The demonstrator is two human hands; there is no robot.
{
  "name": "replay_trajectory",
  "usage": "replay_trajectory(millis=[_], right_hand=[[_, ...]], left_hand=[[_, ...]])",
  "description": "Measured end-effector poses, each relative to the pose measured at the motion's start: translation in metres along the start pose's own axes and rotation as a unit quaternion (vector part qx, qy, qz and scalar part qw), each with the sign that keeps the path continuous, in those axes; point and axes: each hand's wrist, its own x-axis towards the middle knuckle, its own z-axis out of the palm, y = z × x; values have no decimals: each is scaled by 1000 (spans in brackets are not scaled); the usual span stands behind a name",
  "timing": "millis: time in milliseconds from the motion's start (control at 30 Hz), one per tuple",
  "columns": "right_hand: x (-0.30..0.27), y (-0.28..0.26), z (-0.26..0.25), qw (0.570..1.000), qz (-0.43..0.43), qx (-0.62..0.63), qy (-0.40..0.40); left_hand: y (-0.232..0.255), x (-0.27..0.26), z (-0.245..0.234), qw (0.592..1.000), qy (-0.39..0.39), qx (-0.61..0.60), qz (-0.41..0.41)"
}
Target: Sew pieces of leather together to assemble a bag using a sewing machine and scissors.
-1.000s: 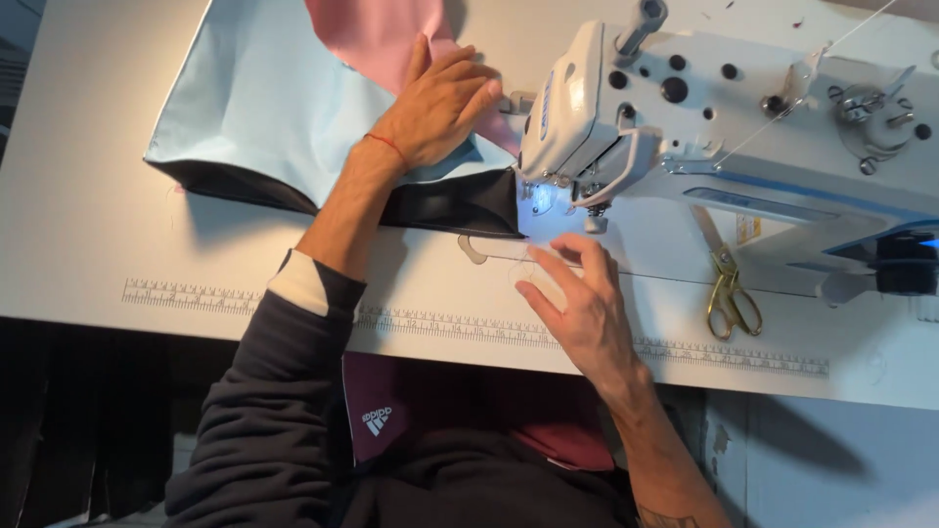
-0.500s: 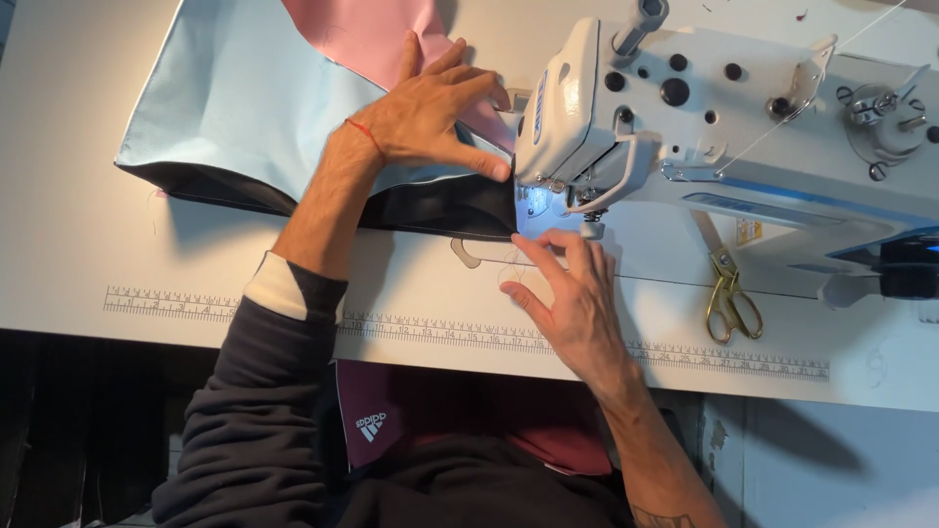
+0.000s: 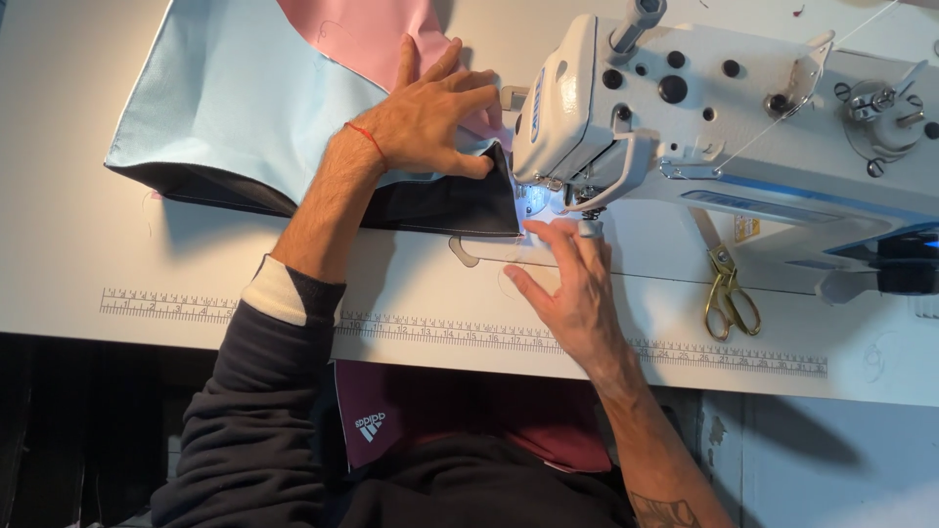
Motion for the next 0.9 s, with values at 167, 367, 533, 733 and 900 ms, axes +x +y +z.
replay_trajectory(millis=[167, 367, 533, 733, 900], right_hand=[[-8, -11, 1, 993, -47, -105, 17], [-10, -19, 3, 973, -82, -218, 3], [-10, -20, 4, 967, -67, -244, -2], [-11, -18, -1, 970, -70, -232, -4], [-15, -15, -3, 980, -60, -190, -17]], left_hand=[[12, 0, -16, 997, -52, -28, -43], [15, 2, -3, 998, -45, 4, -50], [30, 9, 10, 992, -87, 38, -79], [27, 3, 29, 988, -56, 92, -108], [31, -1, 27, 992, -1, 77, -104]])
